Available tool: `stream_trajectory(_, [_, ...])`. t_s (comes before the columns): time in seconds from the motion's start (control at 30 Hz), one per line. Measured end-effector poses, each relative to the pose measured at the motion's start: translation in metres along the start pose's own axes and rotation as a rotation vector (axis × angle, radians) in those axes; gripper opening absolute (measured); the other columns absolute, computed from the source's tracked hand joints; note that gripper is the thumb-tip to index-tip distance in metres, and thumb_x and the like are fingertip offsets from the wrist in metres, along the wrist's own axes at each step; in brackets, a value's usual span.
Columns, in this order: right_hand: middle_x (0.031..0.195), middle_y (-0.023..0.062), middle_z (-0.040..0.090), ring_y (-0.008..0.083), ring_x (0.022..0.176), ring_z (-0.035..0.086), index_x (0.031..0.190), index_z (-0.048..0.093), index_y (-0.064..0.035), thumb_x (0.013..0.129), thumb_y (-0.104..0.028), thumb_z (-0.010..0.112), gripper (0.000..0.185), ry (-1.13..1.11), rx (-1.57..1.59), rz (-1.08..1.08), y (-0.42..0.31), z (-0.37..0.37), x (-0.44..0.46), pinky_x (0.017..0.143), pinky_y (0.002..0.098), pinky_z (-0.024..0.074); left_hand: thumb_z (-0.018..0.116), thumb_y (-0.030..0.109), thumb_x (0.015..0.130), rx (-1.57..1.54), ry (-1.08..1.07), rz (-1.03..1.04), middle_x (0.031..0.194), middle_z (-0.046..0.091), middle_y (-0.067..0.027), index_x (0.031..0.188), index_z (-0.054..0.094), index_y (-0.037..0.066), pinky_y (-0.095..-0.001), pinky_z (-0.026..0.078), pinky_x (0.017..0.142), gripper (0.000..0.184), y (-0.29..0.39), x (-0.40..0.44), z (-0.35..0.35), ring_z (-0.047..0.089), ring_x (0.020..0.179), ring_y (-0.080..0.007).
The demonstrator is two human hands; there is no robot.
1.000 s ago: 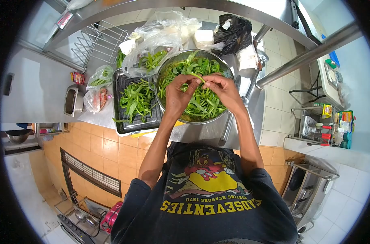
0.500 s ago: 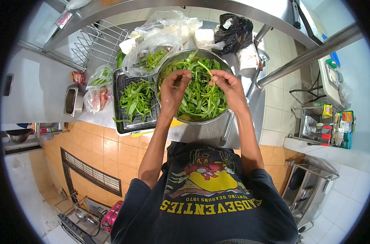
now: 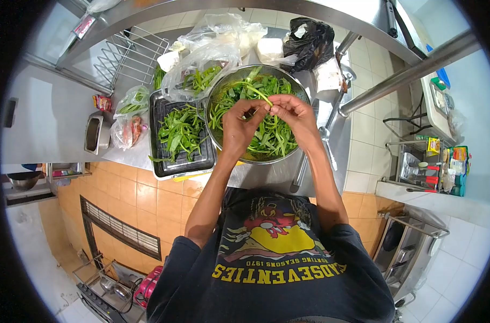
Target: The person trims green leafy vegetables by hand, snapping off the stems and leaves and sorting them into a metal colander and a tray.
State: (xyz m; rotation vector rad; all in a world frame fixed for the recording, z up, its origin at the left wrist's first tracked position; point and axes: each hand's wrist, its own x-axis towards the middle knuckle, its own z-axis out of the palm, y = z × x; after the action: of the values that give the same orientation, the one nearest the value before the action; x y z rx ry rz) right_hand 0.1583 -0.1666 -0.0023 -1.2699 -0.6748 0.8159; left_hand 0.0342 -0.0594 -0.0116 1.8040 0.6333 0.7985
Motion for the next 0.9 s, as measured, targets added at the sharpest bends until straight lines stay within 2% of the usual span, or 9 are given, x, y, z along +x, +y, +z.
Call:
stream_trajectory(0.07, [0.094,0.0008,0.067,0.0072,0.085,0.06,0.113,0.067,-0.0019,0.092,-0.001,0.063,0.021,0.021,-0.022,-0.003,0.003,0.0,0.0,0.08,0.0225,0.048,0.075,0.011,0.086,-0.016,-0.003,-0.05,0.089,0.072,-0.0086,0.098,0.074,0.003,-0.0277,0.05,0.073,0.015,0.003,0.002,-0.003,0.065,0.08,-0.0131])
stream_trajectory(0.17, [0.093,-0.0003,0.065,0.0064,0.085,0.057,0.114,0.068,-0.0044,0.093,-0.001,0.063,0.022,0.115,-0.31,-0.138,0.017,-0.014,0.006,0.08,0.0216,0.0467,0.071,0.012,0.09,-0.109,-0.026,-0.076,0.089,0.071,-0.003,0.1,0.073,0.003,-0.0259,0.049,0.075,0.014,-0.008,0.006,-0.013,0.062,0.08,-0.0098])
stream_trajectory(0.27, [0.096,-0.0004,0.065,0.0074,0.088,0.058,0.115,0.068,-0.0044,0.092,-0.003,0.064,0.023,0.203,-0.234,-0.129,0.002,-0.017,0.003,0.083,0.0222,0.0464,0.067,0.013,0.094,-0.374,-0.011,-0.179,0.091,0.068,0.0016,0.103,0.07,0.003,-0.024,0.047,0.078,0.014,-0.016,0.013,-0.029,0.059,0.082,-0.0071])
stream_trajectory(0.37, [0.094,-0.0007,0.064,0.0069,0.086,0.056,0.116,0.068,-0.0055,0.093,-0.001,0.063,0.024,0.215,-0.193,-0.113,-0.004,-0.021,-0.001,0.081,0.0214,0.0461,0.065,0.016,0.096,-0.391,0.069,-0.143,0.093,0.066,0.0023,0.104,0.066,0.002,-0.0232,0.045,0.081,0.015,-0.028,0.028,-0.05,0.057,0.085,-0.0062])
stream_trajectory(0.4, [0.094,-0.0008,0.064,0.007,0.086,0.056,0.116,0.068,-0.0055,0.093,-0.002,0.063,0.024,0.206,-0.185,-0.127,-0.002,-0.022,-0.001,0.081,0.0215,0.0459,0.065,0.019,0.096,-0.386,0.101,-0.062,0.093,0.065,0.0012,0.103,0.064,0.002,-0.0226,0.045,0.082,0.018,-0.034,0.037,-0.056,0.057,0.086,-0.0067])
stream_trajectory(0.5, [0.094,-0.0008,0.064,0.0067,0.086,0.056,0.116,0.069,-0.0054,0.093,-0.002,0.063,0.024,0.206,-0.203,-0.112,-0.006,-0.019,-0.006,0.082,0.0213,0.0457,0.066,0.021,0.096,-0.243,0.231,0.044,0.094,0.065,-0.0005,0.105,0.064,0.001,-0.0236,0.045,0.082,0.022,-0.04,0.065,-0.076,0.058,0.087,-0.0082])
stream_trajectory(0.7, [0.095,-0.0008,0.065,0.0064,0.087,0.057,0.115,0.069,-0.0059,0.092,-0.002,0.063,0.024,0.189,-0.24,-0.122,0.001,-0.017,-0.006,0.082,0.0212,0.0456,0.066,0.027,0.095,0.18,0.329,0.106,0.096,0.069,-0.0067,0.107,0.067,0.001,-0.0276,0.046,0.08,0.028,-0.044,0.108,-0.096,0.061,0.089,-0.013])
stream_trajectory(0.8, [0.095,-0.0009,0.064,0.0066,0.086,0.057,0.116,0.069,-0.0062,0.092,-0.002,0.064,0.024,0.192,-0.232,-0.093,-0.004,-0.014,-0.009,0.082,0.0213,0.0456,0.066,0.028,0.093,0.279,0.259,0.054,0.096,0.07,-0.0116,0.108,0.071,0.007,-0.0321,0.047,0.081,0.026,-0.072,0.123,-0.102,0.065,0.09,-0.0198])
stream_trajectory(0.9, [0.094,-0.0013,0.064,0.0066,0.086,0.057,0.116,0.069,-0.0068,0.092,-0.002,0.064,0.024,0.185,-0.217,-0.115,-0.001,-0.015,-0.009,0.082,0.0211,0.0453,0.067,0.027,0.091,0.595,0.222,0.153,0.098,0.071,-0.0129,0.11,0.072,0.014,-0.0383,0.049,0.079,0.024,-0.093,0.129,-0.109,0.067,0.092,-0.0274])
